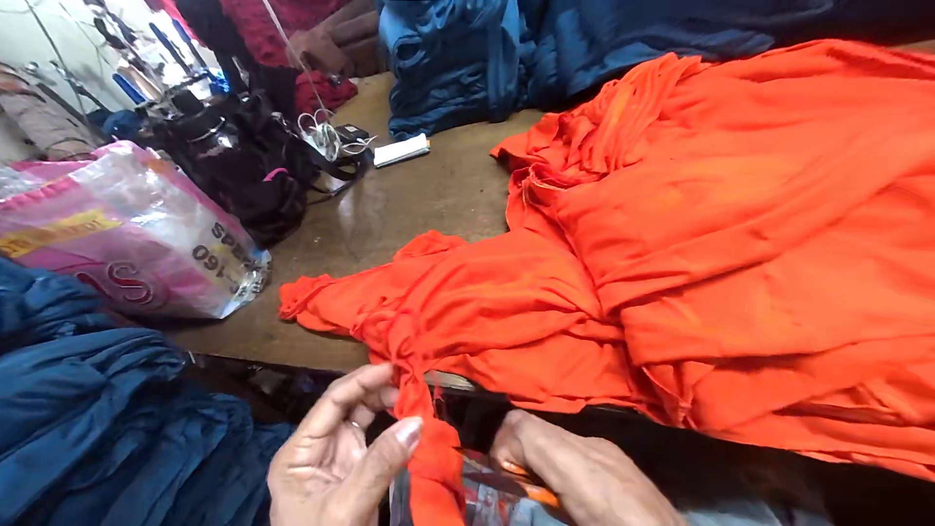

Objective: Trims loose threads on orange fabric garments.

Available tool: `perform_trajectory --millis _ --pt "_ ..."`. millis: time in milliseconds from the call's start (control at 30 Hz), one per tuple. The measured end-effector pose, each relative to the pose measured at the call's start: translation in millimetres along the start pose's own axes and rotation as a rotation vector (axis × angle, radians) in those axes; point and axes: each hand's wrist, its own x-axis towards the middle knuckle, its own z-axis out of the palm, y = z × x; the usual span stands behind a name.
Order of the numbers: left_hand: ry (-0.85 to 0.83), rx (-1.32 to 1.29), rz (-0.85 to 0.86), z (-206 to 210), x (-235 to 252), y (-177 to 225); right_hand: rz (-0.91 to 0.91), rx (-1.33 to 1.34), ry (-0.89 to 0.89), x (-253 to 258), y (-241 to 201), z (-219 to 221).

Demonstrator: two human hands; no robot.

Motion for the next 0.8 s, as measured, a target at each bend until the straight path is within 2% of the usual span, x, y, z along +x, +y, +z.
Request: perform_trajectory --millis 67,200,267,333,433,533,633,733,800 --pt "-0.048 -0.068 -0.075 12 -6 -3 0.043 -0.074 0.058 7 -5 11" --pt "-0.001 -0.137 -0.077 26 -9 -14 0.091 0.116 0.137 8 9 14" --pt "0.037 -0.027 -0.01 18 -10 -19 0.157 0.303 0.14 4 10 3" --pt "0.076 0.161 0.075 8 -12 -24 0.304 0.547 0.143 -1 11 -15" --pt "0.034 0.418 0.093 -9 -17 -31 0.523 0.867 0.188 -10 18 -42" --pt "-0.02 0.52 0.106 -11 -22 -36 0.497 1.078 0.138 -21 39 -50" --pt "-0.112 0.49 0.183 4 -30 -23 0.453 1.048 0.122 -27 45 -48" --pt "-0.327 0.287 0.122 28 -38 -12 0.393 0.842 0.089 -28 31 -50" --pt "-0.396 0.235 0.101 42 -40 -18 0.365 0.803 0.048 -27 20 -50"
